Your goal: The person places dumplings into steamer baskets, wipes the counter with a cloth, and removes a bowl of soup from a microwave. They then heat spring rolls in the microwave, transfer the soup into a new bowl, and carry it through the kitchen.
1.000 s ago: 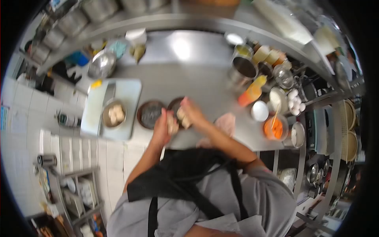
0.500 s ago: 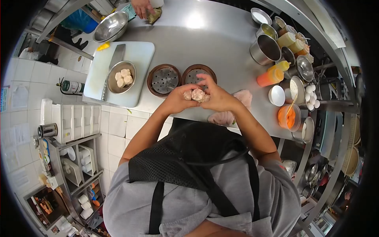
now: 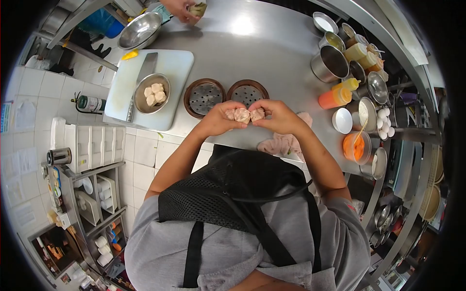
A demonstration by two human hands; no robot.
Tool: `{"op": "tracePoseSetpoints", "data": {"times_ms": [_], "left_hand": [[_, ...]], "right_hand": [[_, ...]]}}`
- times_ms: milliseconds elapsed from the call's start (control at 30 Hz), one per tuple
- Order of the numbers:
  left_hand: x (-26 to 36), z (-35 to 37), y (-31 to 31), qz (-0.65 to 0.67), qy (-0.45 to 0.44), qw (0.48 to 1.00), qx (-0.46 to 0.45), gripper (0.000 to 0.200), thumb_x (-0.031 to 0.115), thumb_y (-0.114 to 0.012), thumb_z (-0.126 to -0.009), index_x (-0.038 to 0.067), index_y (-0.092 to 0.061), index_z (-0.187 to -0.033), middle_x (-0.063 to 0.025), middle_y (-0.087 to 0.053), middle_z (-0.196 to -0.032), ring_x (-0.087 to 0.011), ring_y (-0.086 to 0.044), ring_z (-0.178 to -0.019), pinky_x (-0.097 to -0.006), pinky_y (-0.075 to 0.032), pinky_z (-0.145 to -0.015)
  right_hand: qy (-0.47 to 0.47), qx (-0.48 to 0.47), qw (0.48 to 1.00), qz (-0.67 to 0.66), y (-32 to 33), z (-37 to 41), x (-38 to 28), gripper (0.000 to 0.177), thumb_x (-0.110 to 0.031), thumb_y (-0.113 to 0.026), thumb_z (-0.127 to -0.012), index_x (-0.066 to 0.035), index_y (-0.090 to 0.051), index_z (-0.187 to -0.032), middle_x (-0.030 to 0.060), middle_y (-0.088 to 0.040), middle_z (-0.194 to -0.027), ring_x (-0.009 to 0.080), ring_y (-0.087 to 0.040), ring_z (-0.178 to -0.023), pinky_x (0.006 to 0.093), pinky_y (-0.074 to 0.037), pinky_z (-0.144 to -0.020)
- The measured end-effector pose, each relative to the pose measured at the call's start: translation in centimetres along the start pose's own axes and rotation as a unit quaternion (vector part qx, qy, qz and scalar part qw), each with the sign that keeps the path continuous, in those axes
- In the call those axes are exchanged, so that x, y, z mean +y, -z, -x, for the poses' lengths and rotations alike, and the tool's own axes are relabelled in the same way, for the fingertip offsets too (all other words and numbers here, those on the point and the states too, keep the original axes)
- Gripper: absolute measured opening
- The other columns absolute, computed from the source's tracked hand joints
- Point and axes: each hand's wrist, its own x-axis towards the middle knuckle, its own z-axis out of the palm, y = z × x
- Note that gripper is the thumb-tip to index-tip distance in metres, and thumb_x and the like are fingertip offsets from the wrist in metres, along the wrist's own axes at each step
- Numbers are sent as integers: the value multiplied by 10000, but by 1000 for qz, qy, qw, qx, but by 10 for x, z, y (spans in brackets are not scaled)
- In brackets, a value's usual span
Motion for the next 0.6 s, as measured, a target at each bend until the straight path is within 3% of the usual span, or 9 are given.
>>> {"op": "tracePoseSetpoints", "data": {"times_ms": [67, 100, 167, 200, 267, 400, 600], "left_hand": [[1, 1, 5, 30, 47, 998, -29, 390, 77, -804, -717, 43, -626, -1062, 1, -626, -985, -92, -574, -896, -262, -475, -800], [-2, -1, 6, 30, 47, 998, -28, 390, 77, -804, -717, 43, -626, -1062, 1, -626, -985, -92, -574, -896, -262, -475, -800], [-7, -5, 9, -161, -76, 982, 70, 420, 113, -807, -695, 70, -634, -1076, -27, -618, -959, -161, -605, -876, -299, -484, -785], [-5, -8, 12, -161, -76, 981, 71, 420, 113, -807, -695, 70, -634, -1076, -27, -618, -959, -161, -605, -876, -299, -484, -785], [2, -15, 19, -347, -54, 929, 119, 430, 205, -799, -683, 140, -641, -1077, -95, -585, -976, -280, -622, -858, -408, -499, -757], [13, -25, 12, -412, -5, 898, 154, 458, 235, -801, -668, 203, -653, -1100, -97, -561, -957, -299, -614, -871, -400, -497, -751], [16, -37, 5, -548, 39, 829, 110, 483, 272, -796, -674, 220, -649, -1131, -100, -537, -990, -305, -626, -869, -417, -502, -741]], "right_hand": [[-19, -38, 988, -146, 3, -1, 1, 405, -96, -739, -735, -29, -588, -1105, 78, -622, -998, 160, -601, -906, 285, -476, -778], [-18, -39, 988, -146, 6, -3, -1, 405, -96, -739, -735, -29, -588, -1105, 78, -622, -998, 160, -601, -906, 285, -476, -778], [44, 12, 996, 74, 11, -10, -5, 391, -96, -738, -733, -40, -587, -1088, 96, -613, -1001, 204, -578, -954, 306, -458, -822], [45, 12, 996, 74, 13, -15, -2, 391, -96, -738, -733, -40, -587, -1088, 96, -613, -1001, 204, -578, -954, 306, -458, -822], [27, 76, 981, 177, 16, -27, 9, 348, -113, -715, -726, -68, -586, -1046, 108, -605, -943, 271, -531, -996, 369, -436, -858], [17, 101, 975, 196, 19, -51, 32, 333, -112, -701, -741, -74, -583, -1049, 101, -592, -907, 283, -500, -1025, 375, -435, -857], [133, 124, 915, 359, 12, -61, 51, 371, -115, -717, -734, -85, -592, -1081, 96, -537, -1080, 300, -475, -1065, 402, -434, -880]]}}
